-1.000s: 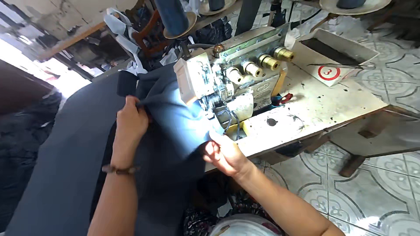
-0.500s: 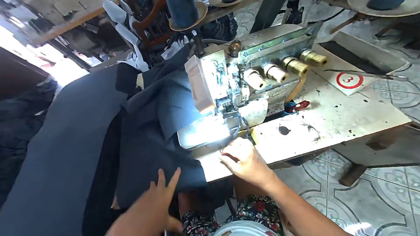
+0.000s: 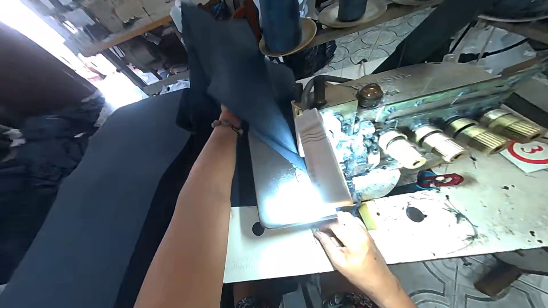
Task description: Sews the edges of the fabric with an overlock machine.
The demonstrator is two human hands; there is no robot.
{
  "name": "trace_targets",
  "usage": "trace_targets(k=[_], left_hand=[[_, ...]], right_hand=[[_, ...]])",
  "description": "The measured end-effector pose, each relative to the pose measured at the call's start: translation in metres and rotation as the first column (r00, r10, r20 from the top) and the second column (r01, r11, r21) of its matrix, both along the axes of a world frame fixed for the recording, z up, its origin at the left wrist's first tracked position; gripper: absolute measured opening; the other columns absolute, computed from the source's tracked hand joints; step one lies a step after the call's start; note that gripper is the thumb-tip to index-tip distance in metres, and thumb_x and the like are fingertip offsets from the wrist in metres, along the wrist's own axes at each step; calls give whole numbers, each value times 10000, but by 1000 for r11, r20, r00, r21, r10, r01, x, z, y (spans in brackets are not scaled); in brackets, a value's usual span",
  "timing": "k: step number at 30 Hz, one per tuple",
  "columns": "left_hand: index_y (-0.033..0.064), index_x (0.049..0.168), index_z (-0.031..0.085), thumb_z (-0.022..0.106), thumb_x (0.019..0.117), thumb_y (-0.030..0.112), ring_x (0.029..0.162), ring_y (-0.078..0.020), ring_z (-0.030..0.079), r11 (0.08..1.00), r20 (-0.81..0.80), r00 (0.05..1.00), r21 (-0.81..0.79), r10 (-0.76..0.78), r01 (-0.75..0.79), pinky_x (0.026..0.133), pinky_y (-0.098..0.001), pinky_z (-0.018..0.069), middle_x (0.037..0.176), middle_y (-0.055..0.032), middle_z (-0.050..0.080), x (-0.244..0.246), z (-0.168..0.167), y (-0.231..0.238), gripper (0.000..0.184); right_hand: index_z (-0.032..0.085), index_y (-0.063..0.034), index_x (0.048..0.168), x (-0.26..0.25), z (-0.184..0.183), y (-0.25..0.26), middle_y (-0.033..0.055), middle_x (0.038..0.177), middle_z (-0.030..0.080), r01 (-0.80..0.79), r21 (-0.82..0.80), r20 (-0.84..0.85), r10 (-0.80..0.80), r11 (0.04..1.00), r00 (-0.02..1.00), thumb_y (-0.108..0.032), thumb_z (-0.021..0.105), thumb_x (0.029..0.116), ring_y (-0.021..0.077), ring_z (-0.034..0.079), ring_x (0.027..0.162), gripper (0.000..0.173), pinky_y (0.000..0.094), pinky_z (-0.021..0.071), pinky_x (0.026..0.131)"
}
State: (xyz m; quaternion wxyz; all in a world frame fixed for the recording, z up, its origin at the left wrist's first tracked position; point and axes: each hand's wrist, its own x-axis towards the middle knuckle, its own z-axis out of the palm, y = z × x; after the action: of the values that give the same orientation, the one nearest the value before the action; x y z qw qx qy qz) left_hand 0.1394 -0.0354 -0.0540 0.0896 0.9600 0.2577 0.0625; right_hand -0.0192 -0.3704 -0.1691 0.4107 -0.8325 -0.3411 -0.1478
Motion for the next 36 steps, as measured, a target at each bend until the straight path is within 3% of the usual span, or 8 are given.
trace_targets(k=[2,3,7,11,19,31,34,36], left_hand=[[-113,1420,495,631,967,61,1469,-477,333,992,-105,987,31,-118,122,1209,-668,168,1514,-328,434,2,7,-6,504],[-109,1349,557,644,973,106,1387,-520,424,987,-205,967,9,-154,159,1121,-728,285,1435,-346,498,-13,9,-8,441],[82,1356,643,621,1029,322,1174,-405,654,936,-176,922,-139,-345,324,999,-669,480,1263,-202,683,-113,14,16,406],[13,1255,657,611,1040,249,1028,-409,701,990,12,990,-3,-140,140,907,-665,525,1119,-218,714,-250,50,43,322],[-45,1058,688,649,1016,158,974,-441,658,995,314,949,76,38,-65,878,-616,512,1041,-264,668,-346,1,73,212],[-94,1201,576,405,1118,195,938,-401,637,976,389,905,-192,172,-103,847,-581,502,1041,-290,639,-343,44,23,346],[-42,1276,608,453,1093,125,981,-313,690,964,307,951,-235,-46,123,876,-512,564,1132,-221,685,-347,15,-60,292],[-28,1278,659,476,1060,87,964,-274,693,920,277,943,-289,-186,266,879,-434,573,1104,-199,694,-355,-22,-111,307]], right_hand=[[746,-74,918,-1,-1,0,80,900,700,20,6,-11,-20,1000,1000,-354,610,947,209,672,872,312,353,542,776],[730,-26,963,-2,-1,0,110,925,706,33,0,-12,-33,999,999,-358,611,942,235,682,881,353,383,556,797],[668,91,1132,-4,3,2,233,1071,700,74,-108,-30,-77,991,997,-413,581,939,396,688,993,547,540,546,867],[643,110,1145,-5,4,3,274,1082,678,53,-137,-58,-61,989,996,-371,600,934,460,659,1031,526,596,516,885],[641,91,1020,-10,4,-10,167,896,628,82,265,-33,-76,961,997,-176,626,957,75,565,786,274,146,457,718],[664,71,896,-29,14,-5,59,823,616,-42,412,-93,88,910,992,-114,609,964,-30,560,742,204,95,475,709],[600,45,1160,-65,40,16,-34,914,649,-153,531,-621,506,833,598,-152,428,1058,-8,618,750,280,190,542,698],[363,14,1474,-70,44,30,73,1255,645,-178,651,-717,675,737,174,-386,389,1072,143,683,1065,569,342,575,936]])
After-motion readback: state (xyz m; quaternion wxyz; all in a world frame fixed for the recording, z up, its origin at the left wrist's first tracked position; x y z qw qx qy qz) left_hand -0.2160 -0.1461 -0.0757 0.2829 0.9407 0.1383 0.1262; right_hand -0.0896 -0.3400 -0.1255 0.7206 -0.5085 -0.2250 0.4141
